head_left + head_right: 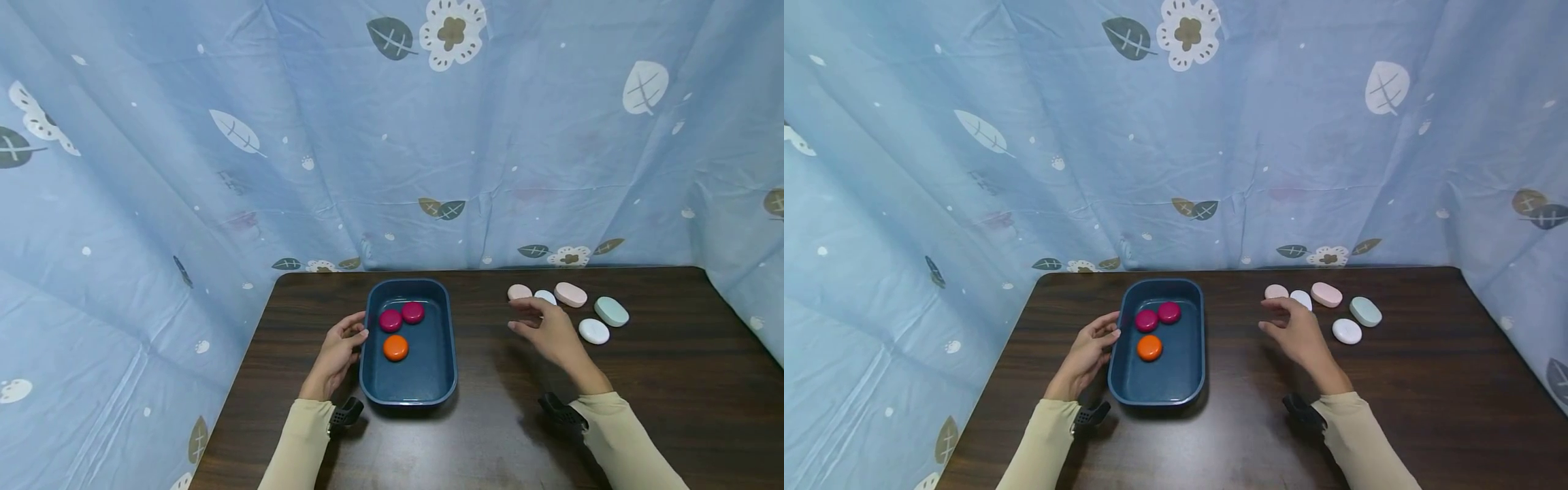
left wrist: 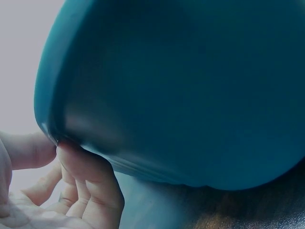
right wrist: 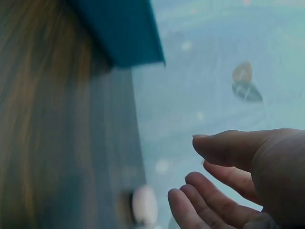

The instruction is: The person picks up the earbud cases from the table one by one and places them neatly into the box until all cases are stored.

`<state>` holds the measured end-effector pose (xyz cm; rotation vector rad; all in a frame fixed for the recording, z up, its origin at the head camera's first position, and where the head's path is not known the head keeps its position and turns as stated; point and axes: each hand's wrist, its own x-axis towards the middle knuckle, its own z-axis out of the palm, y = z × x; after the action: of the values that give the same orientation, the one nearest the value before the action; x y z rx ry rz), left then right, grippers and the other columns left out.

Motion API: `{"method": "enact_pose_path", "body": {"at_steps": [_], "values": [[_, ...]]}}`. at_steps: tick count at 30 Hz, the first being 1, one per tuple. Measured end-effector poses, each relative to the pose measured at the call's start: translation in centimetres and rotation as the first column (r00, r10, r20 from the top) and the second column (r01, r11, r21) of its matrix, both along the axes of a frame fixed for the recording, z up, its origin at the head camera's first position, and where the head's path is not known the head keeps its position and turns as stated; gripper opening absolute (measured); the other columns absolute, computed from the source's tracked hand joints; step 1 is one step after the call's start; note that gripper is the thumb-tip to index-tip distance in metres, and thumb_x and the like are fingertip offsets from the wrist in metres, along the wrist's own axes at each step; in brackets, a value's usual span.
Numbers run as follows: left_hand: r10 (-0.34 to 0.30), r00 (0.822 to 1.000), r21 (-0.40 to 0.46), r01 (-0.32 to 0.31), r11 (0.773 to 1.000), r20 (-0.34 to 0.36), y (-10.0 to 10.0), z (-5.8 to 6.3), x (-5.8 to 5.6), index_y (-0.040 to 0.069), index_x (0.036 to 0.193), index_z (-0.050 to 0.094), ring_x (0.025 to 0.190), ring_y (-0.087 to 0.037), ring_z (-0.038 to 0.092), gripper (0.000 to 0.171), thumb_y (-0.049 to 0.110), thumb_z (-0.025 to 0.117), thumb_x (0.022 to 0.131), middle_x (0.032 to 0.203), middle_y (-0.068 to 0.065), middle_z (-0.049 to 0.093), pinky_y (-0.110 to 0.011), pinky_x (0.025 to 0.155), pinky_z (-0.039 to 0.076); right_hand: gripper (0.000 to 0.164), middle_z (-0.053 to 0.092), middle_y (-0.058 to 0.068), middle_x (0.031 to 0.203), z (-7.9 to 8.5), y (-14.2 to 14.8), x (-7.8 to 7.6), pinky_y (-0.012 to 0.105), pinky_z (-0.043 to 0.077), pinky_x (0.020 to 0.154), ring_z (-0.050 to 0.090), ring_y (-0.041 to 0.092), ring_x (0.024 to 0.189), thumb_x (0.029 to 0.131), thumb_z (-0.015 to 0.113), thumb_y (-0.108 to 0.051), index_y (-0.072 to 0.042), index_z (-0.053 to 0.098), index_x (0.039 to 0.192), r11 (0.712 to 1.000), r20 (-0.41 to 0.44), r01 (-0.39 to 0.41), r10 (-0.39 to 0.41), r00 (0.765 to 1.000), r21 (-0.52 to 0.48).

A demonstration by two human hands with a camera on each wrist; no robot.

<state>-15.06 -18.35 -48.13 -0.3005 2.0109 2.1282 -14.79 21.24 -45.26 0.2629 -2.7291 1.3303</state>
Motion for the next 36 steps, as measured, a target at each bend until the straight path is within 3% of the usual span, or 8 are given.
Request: {"method": "enact_pose_path", "body": {"at_steps": [4, 9, 15, 18, 21, 24, 31, 36], "values": [[0.001, 1.000, -0.010, -0.001, 1.000, 0.012, 0.0, 0.1, 0.0, 0.005, 0.148, 0.057, 0.090, -0.019, 0.055, 0.043, 0.001, 0.058, 0.106, 0.112, -0.007, 0.051, -0.027, 0.067, 0.050, 0.041, 0.065, 0.034, 0.126, -1.0, 2.6, 0.2, 0.045, 0.061, 0.084, 0.071, 0.049, 0.109, 0.094, 0.077, 0.000, 0.011, 0.064, 0.131, 0.998, 0.001, 0.055, -0.055, 0.998, 0.029], [0.005, 1.000, -0.008, -0.005, 1.000, 0.017, 0.1, 0.1, -0.1, 0.005, 0.149, 0.057, 0.089, -0.019, 0.054, 0.043, 0.001, 0.058, 0.106, 0.112, -0.007, 0.051, -0.026, 0.065, 0.049, 0.042, 0.065, 0.033, 0.128, -1.9, 5.4, 0.6, 0.027, 0.059, 0.080, 0.068, 0.049, 0.113, 0.094, 0.077, -0.003, 0.011, 0.064, 0.132, 0.991, 0.010, 0.114, -0.115, 0.993, 0.067], [0.008, 1.000, -0.019, -0.008, 1.000, 0.019, 0.2, 0.2, -0.1, 0.005, 0.148, 0.057, 0.092, -0.019, 0.054, 0.042, 0.002, 0.057, 0.106, 0.113, -0.007, 0.051, -0.026, 0.067, 0.050, 0.043, 0.060, 0.036, 0.131, -2.6, 8.2, 1.4, 0.049, 0.060, 0.084, 0.062, 0.054, 0.116, 0.097, 0.075, -0.007, 0.009, 0.062, 0.135, 0.978, 0.034, 0.182, -0.186, 0.982, 0.101], [0.010, 1.000, -0.021, -0.010, 1.000, 0.014, 0.2, 0.2, 0.0, 0.004, 0.148, 0.057, 0.094, -0.020, 0.054, 0.042, 0.002, 0.057, 0.107, 0.113, -0.007, 0.051, -0.027, 0.069, 0.051, 0.044, 0.060, 0.037, 0.129, -2.9, 9.2, 1.7, 0.029, 0.061, 0.077, 0.063, 0.055, 0.114, 0.097, 0.075, -0.006, 0.009, 0.061, 0.137, 0.973, 0.027, 0.207, -0.211, 0.977, 0.098], [0.011, 1.000, -0.016, -0.011, 1.000, 0.012, 0.2, 0.2, 0.0, 0.004, 0.148, 0.056, 0.095, -0.021, 0.054, 0.042, 0.002, 0.057, 0.107, 0.113, -0.007, 0.051, -0.028, 0.070, 0.052, 0.044, 0.062, 0.038, 0.126, -3.2, 10.0, 2.0, 0.007, 0.047, 0.069, 0.065, 0.055, 0.112, 0.096, 0.074, -0.004, 0.010, 0.061, 0.136, 0.968, 0.012, 0.231, -0.233, 0.972, 0.100], [0.010, 1.000, -0.023, -0.009, 1.000, 0.011, 0.2, 0.2, 0.0, 0.005, 0.149, 0.056, 0.095, -0.022, 0.054, 0.042, 0.003, 0.057, 0.107, 0.113, -0.007, 0.051, -0.028, 0.070, 0.053, 0.045, 0.061, 0.039, 0.125, -3.5, 10.6, 2.2, 0.001, 0.039, 0.067, 0.064, 0.055, 0.111, 0.095, 0.075, -0.001, 0.011, 0.060, 0.135, 0.963, 0.009, 0.247, -0.250, 0.968, 0.103], [0.007, 1.000, -0.037, -0.006, 0.999, 0.022, 0.3, 0.2, -0.2, 0.006, 0.149, 0.056, 0.096, -0.022, 0.054, 0.042, 0.003, 0.057, 0.107, 0.116, -0.008, 0.051, -0.029, 0.073, 0.052, 0.046, 0.058, 0.040, 0.126, -4.0, 11.5, 2.2, 0.004, 0.043, 0.064, 0.065, 0.055, 0.106, 0.093, 0.075, 0.002, 0.012, 0.059, 0.135, 0.949, 0.003, 0.284, -0.287, 0.958, 0.141], [0.005, 1.000, -0.036, -0.005, 0.999, 0.019, 0.3, 0.3, -0.2, 0.006, 0.150, 0.056, 0.095, -0.023, 0.054, 0.042, 0.003, 0.056, 0.108, 0.114, -0.008, 0.051, -0.030, 0.073, 0.051, 0.046, 0.055, 0.040, 0.126, -4.1, 11.7, 2.2, 0.031, 0.060, 0.071, 0.064, 0.054, 0.105, 0.092, 0.075, 0.002, 0.014, 0.059, 0.134, 0.944, -0.006, 0.288, -0.291, 0.957, 0.160]]}}
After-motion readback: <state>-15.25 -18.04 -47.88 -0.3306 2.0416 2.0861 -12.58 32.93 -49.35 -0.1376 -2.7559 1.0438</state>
